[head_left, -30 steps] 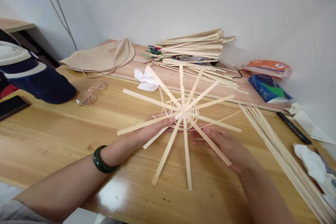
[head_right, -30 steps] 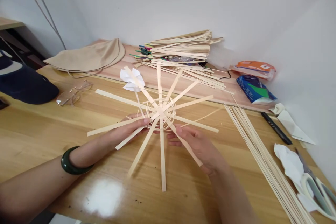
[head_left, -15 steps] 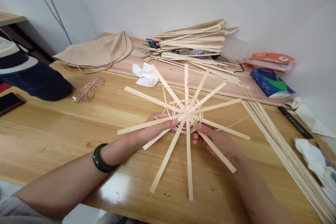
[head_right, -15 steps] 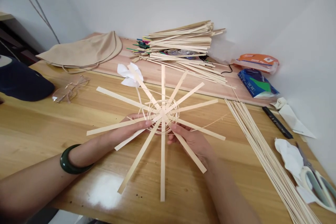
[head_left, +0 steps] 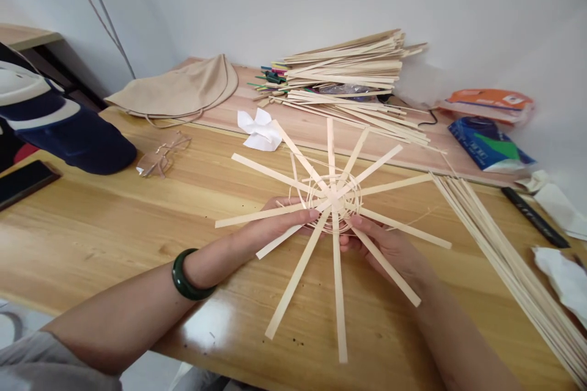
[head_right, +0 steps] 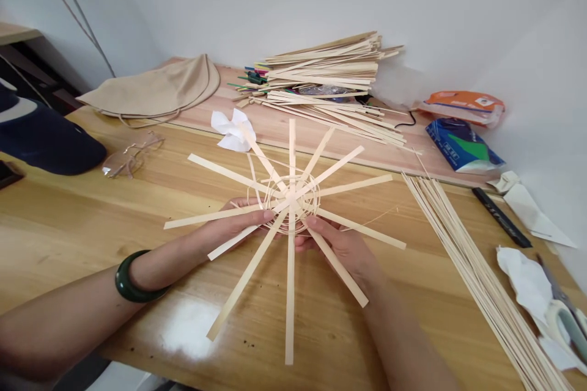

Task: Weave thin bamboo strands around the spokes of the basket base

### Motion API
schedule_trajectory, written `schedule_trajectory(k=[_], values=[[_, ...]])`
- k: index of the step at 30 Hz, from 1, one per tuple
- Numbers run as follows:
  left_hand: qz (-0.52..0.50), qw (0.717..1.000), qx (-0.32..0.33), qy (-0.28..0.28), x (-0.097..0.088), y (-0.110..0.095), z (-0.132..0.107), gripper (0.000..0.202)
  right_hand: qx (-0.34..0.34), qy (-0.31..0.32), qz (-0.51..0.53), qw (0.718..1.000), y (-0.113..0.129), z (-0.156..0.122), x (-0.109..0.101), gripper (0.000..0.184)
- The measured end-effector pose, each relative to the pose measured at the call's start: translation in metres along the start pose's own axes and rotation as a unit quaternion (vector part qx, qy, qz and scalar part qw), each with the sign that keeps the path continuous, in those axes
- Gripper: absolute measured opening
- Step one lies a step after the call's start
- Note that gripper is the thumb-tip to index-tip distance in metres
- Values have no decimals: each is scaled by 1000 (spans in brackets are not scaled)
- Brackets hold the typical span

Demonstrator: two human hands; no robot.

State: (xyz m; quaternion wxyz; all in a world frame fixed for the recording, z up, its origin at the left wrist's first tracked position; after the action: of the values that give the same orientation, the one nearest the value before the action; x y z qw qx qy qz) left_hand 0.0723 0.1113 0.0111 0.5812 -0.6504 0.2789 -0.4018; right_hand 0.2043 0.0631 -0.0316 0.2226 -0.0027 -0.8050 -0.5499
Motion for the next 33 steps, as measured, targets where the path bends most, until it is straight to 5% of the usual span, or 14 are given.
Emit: schedule_trajectory(k=[12, 21, 28, 30, 33], values=[[24, 996, 10, -89, -18, -5, -1, 24, -77, 50, 53, 994, 15, 2, 1, 33], [-62, 996, 28, -50, -12, 3, 0, 27, -33, 3, -11, 999, 10, 1, -7, 35], [-97, 992, 33, -68, -19, 4, -1, 30, -70, -2, 72, 995, 13, 2, -7, 28], [-107, 990, 46, -82, -22, 3, -1, 30, -93, -34, 81, 992, 15, 3, -17, 25], [-130, 983, 60, -111, -31, 5, -3, 30, -137, -166, 85, 973, 19, -7, -57, 25]])
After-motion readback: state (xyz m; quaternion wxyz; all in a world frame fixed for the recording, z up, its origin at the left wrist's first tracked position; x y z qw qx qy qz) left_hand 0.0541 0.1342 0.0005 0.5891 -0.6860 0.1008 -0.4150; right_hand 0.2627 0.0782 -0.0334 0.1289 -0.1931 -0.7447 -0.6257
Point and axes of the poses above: each hand's wrist, its own z-axis towards the middle knuckle, its own x-axis out of the palm, y = z × x, the point moved 10 cm from there along z, towards the middle knuckle, and after that the axes turned 13 degrees about y, right-handed, at the moved point
